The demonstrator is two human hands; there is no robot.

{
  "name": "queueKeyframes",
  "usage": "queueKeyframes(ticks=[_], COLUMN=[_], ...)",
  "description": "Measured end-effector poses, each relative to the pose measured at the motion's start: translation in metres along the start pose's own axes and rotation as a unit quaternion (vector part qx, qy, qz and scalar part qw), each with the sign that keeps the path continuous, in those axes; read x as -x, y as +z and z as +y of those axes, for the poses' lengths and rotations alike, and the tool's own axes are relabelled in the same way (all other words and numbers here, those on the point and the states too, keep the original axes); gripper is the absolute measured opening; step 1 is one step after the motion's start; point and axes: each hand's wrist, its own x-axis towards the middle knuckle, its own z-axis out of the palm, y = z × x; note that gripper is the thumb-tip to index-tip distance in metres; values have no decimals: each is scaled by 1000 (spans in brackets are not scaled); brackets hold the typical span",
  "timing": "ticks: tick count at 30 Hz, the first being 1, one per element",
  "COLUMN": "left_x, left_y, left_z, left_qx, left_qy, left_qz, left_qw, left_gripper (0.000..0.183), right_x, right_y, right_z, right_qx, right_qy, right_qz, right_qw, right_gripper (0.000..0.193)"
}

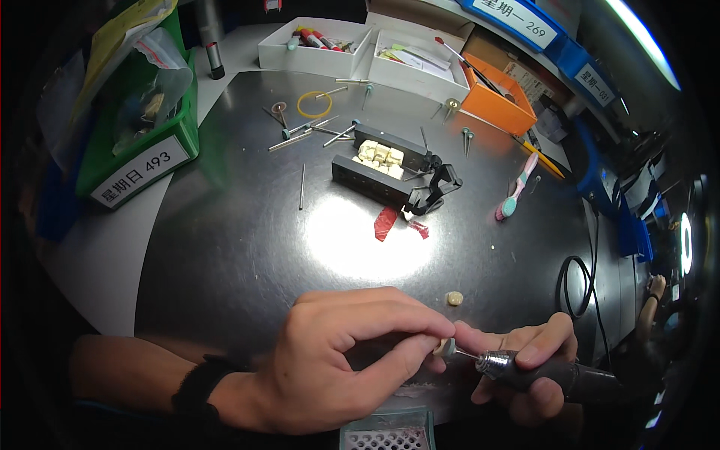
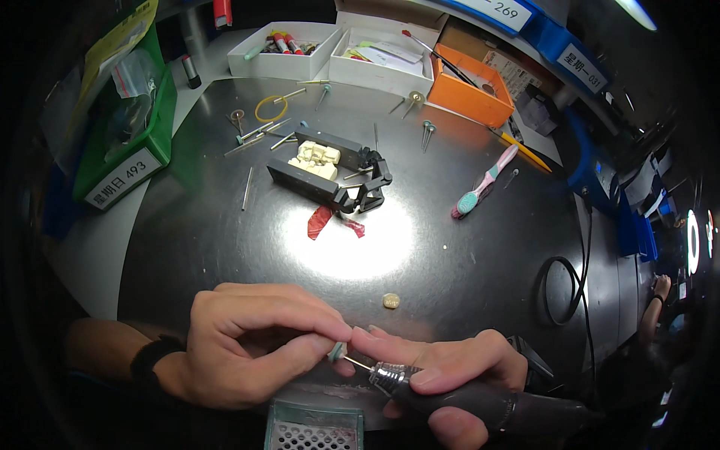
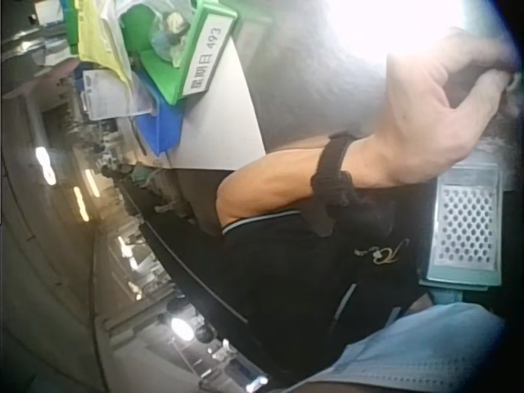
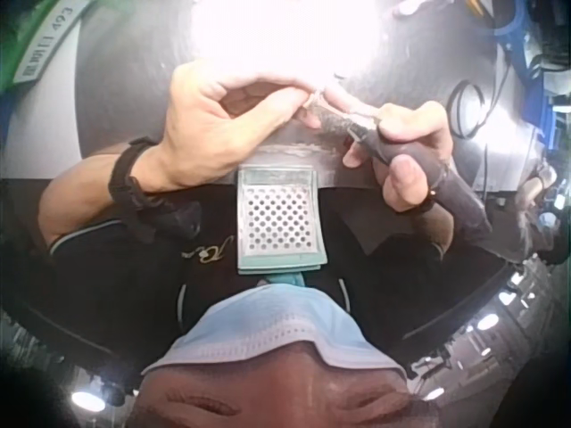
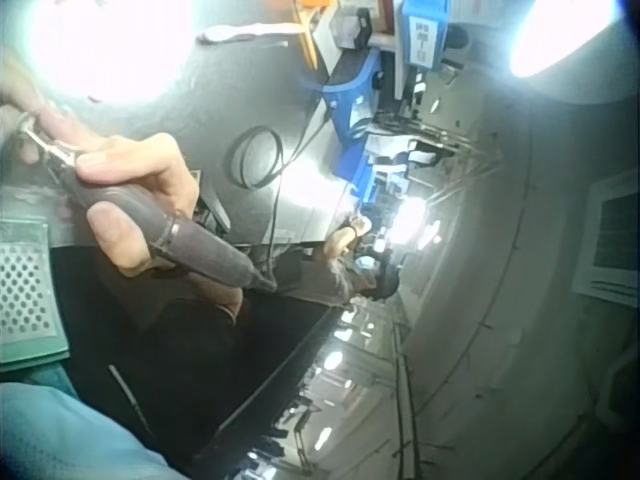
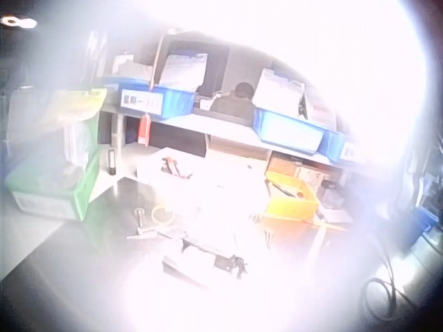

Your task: Polishing a small dental crown or prosthetic part using a handheld rotary grinding tool at a laboratory workbench.

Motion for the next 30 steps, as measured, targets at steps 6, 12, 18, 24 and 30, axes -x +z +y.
queueKeyframes(ticks=[6,12,18,24,30], left_x=[-2,0,0,1,1], left_y=[1,1,3,0,0], left_z=[4,4,5,6,8], left_qx=[5,83,155,210,195], left_qy=[-14,-92,-132,-180,-164], left_qz=[-17,-2,-13,-44,-40], left_qw=[1000,992,979,960,966], left_gripper=[14,15,14,17,16], right_x=[4,6,8,7,9], right_y=[5,-5,0,-1,1], right_z=[-9,-2,-6,-4,-11], right_qx=[38,39,103,88,63], right_qy=[10,-25,-34,-49,17], right_qz=[19,4,-1,10,46], right_qw=[999,999,994,995,997], right_gripper=[23,27,28,29,25])
